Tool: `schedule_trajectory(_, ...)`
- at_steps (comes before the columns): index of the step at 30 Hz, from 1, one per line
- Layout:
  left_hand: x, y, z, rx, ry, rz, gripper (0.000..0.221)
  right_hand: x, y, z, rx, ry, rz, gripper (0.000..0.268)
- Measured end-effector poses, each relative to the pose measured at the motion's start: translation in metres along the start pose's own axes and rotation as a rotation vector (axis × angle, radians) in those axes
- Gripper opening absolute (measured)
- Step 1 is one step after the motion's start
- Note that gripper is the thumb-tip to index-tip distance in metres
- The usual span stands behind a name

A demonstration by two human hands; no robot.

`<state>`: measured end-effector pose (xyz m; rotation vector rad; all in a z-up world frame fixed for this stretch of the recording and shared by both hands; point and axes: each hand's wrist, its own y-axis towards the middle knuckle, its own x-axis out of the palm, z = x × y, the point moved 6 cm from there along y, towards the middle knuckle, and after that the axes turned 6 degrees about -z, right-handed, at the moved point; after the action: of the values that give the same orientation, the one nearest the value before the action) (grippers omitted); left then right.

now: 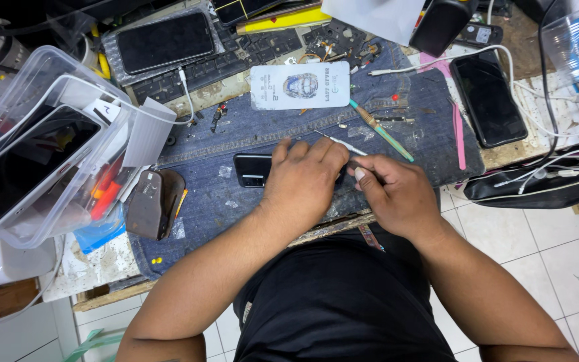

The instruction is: The person uses a screwdriver to remove small internal components from a smartphone, then applies a cleaning cloth to the phone's internal chassis.

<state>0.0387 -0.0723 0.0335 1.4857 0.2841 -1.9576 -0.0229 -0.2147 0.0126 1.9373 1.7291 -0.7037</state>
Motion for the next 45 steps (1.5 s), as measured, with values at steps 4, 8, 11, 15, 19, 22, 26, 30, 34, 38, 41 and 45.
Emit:
schedule_trajectory(4,-0.003,0.001,0.0,-0.002,-0.013,-0.013,0.023,-0.024,-0.001,0.011,-0.049,-0.196,0.092,0.019)
schedule_trajectory(8,0.0,-0.001,0.005,-0.014,0.053,-0.053,0.027,-0.071,0.035,0.03,-0.109,-0.336,0.185,0.023)
schedule_trajectory(11,-0.002,-0.004,0.008,-0.008,0.07,0.011,0.034,-0.074,0.06,0.022,-0.111,-0.781,0.269,0.03)
schedule_trajectory(15,-0.002,-0.012,0.011,0.006,0.051,0.049,0.034,-0.036,0.109,-0.013,-0.487,-0.555,0.047,0.029)
schedule_trajectory(19,-0.002,-0.016,0.014,0.011,0.076,0.071,0.03,0.025,0.156,-0.046,-0.481,-0.665,-0.13,0.041)
schedule_trajectory(22,-0.002,-0.019,0.016,0.017,0.077,0.085,0.03,0.05,0.178,-0.066,-0.465,-0.73,-0.153,0.071)
schedule_trajectory(26,-0.004,-0.02,0.014,0.028,0.044,0.11,0.026,0.05,0.19,-0.068,-0.43,-0.662,-0.272,0.057)
schedule_trajectory(30,-0.001,-0.018,0.007,0.042,-0.014,0.125,0.026,-0.009,0.15,-0.052,-0.465,-0.489,-0.291,0.025)
schedule_trajectory(34,-0.003,-0.016,0.005,0.019,-0.054,0.125,0.022,-0.073,0.078,-0.033,-0.218,-0.417,-0.308,0.045)
schedule_trajectory(38,-0.008,-0.016,0.006,0.037,-0.074,0.158,0.025,-0.057,0.032,-0.036,-0.398,-0.27,-0.314,0.015)
schedule_trajectory(41,-0.004,-0.013,0.004,-0.004,-0.104,0.113,0.021,-0.049,0.021,-0.031,-0.395,-0.399,-0.199,0.014)
schedule_trajectory(45,-0.005,-0.014,0.006,0.001,-0.088,0.128,0.022,-0.041,0.016,-0.037,-0.429,-0.462,-0.118,0.013)
